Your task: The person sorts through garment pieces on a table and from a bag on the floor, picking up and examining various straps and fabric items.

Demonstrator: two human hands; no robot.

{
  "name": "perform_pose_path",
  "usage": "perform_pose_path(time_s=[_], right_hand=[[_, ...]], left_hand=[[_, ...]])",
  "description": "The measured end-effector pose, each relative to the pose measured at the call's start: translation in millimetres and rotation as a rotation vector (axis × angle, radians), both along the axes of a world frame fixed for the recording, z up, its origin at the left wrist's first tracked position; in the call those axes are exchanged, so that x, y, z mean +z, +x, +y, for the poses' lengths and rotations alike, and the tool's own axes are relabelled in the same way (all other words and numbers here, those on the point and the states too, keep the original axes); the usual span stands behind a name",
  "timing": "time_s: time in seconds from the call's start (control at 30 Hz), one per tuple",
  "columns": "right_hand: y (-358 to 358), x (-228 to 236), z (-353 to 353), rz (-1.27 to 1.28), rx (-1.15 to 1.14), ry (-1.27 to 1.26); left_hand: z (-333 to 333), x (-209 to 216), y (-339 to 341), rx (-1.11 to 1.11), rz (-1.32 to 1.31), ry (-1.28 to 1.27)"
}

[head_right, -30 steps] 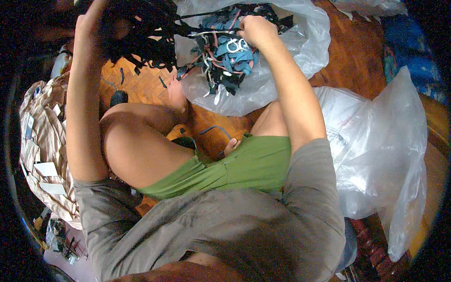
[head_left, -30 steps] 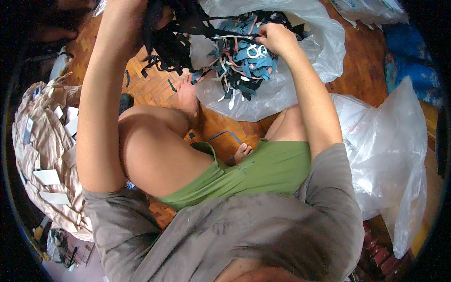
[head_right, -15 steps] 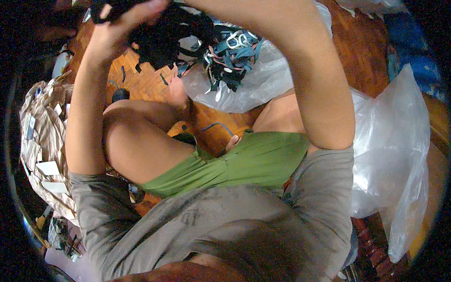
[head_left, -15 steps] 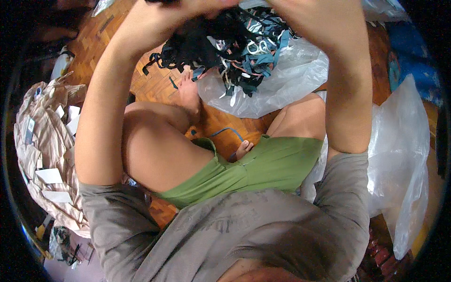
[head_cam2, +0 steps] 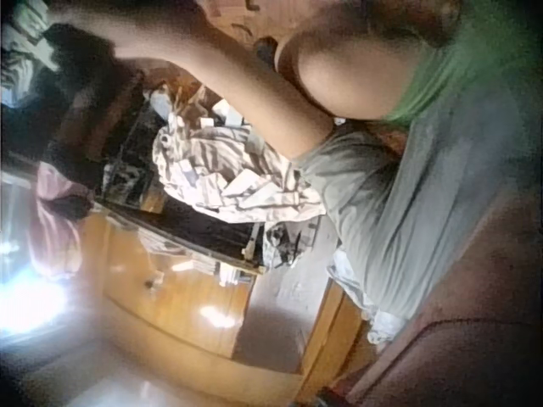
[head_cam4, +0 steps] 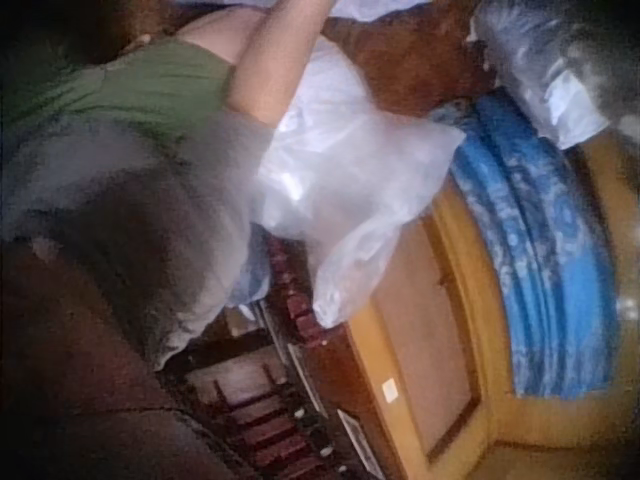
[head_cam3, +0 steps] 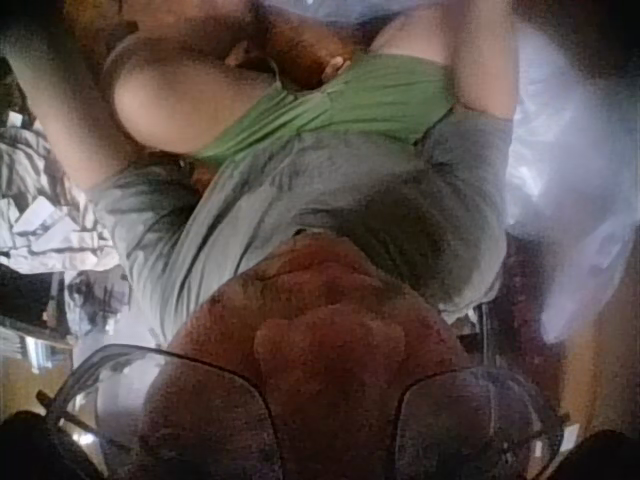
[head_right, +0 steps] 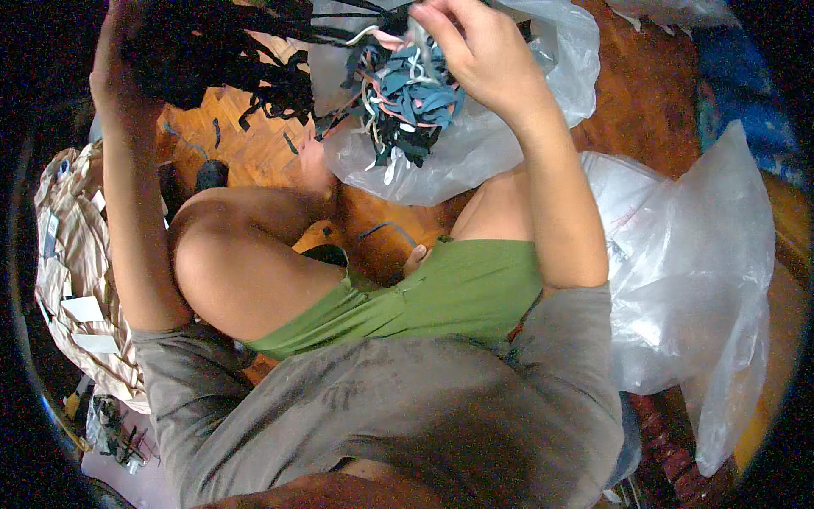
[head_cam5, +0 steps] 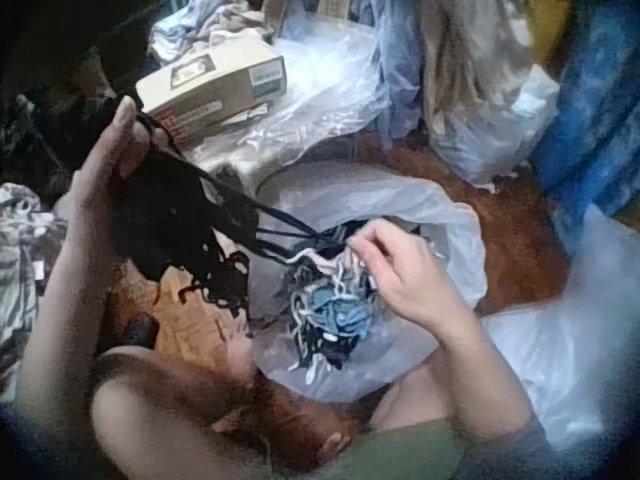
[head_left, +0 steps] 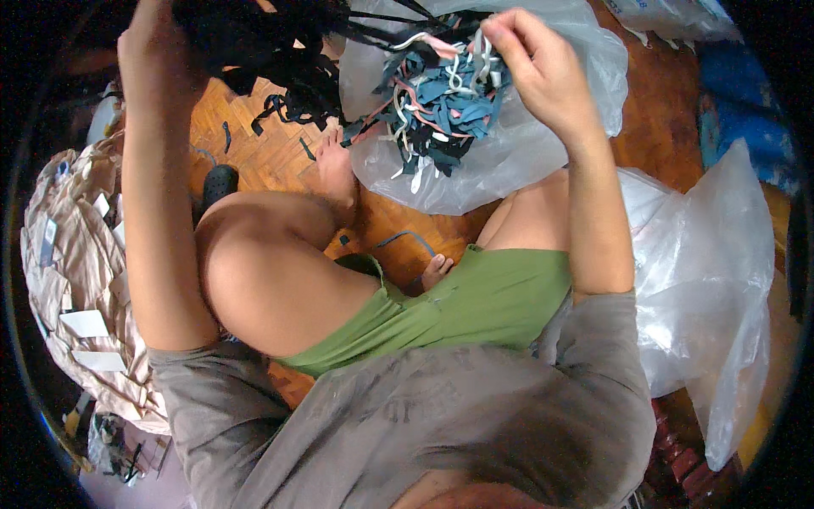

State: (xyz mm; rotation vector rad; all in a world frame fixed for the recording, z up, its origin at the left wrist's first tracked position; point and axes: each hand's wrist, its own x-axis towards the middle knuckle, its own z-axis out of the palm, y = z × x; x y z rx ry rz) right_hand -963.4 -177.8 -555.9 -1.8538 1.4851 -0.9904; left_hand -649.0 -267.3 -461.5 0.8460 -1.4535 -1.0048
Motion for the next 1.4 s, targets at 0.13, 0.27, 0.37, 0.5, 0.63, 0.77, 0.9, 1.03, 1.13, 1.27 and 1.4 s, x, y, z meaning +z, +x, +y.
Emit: perform_pose_path(time_s=[0.13,0.27,0.37,0.5,0.63,0.77,0.9,1.03,1.13,1.27,1.4], right_hand=[[60,99,0,-0.235,0.263,-0.086],[57,144,-13,-0.002,0.486,-0.272],[42,174,-20,0.119,0.625,-0.118],[54,138,18,0.043,0.251,-0.149],[-53,74,-6,0.013,0.343,0.416],[-91,-44,-17,0.694,0.149,0.467],[-95,-117,-37,0.620,-0.134,0.212],[-89,-117,-40,0.550,-0.090,0.320],[-81,-64,-16,0.381,-0.098,0.255],[-74,50,63,0.286,0.278,0.169],[-53,118,98,0.310,0.536,0.227]], left_hand=[[25,15,-30,-0.167,-0.047,0.224],[33,12,-62,-0.302,-0.187,0.315],[8,-18,-55,-0.365,-0.499,-0.479],[17,-17,2,-0.222,-0.783,-0.132],[10,-18,37,-0.077,-0.493,0.030],[3,-12,24,-0.230,-0.299,0.033],[-3,-13,12,-0.332,-0.315,-0.091],[-15,-19,35,-0.093,-0.443,-0.051],[-3,-13,32,-0.005,-0.379,0.039],[29,10,-34,0.050,-0.464,-0.144],[30,30,-18,-0.034,-0.495,-0.119]])
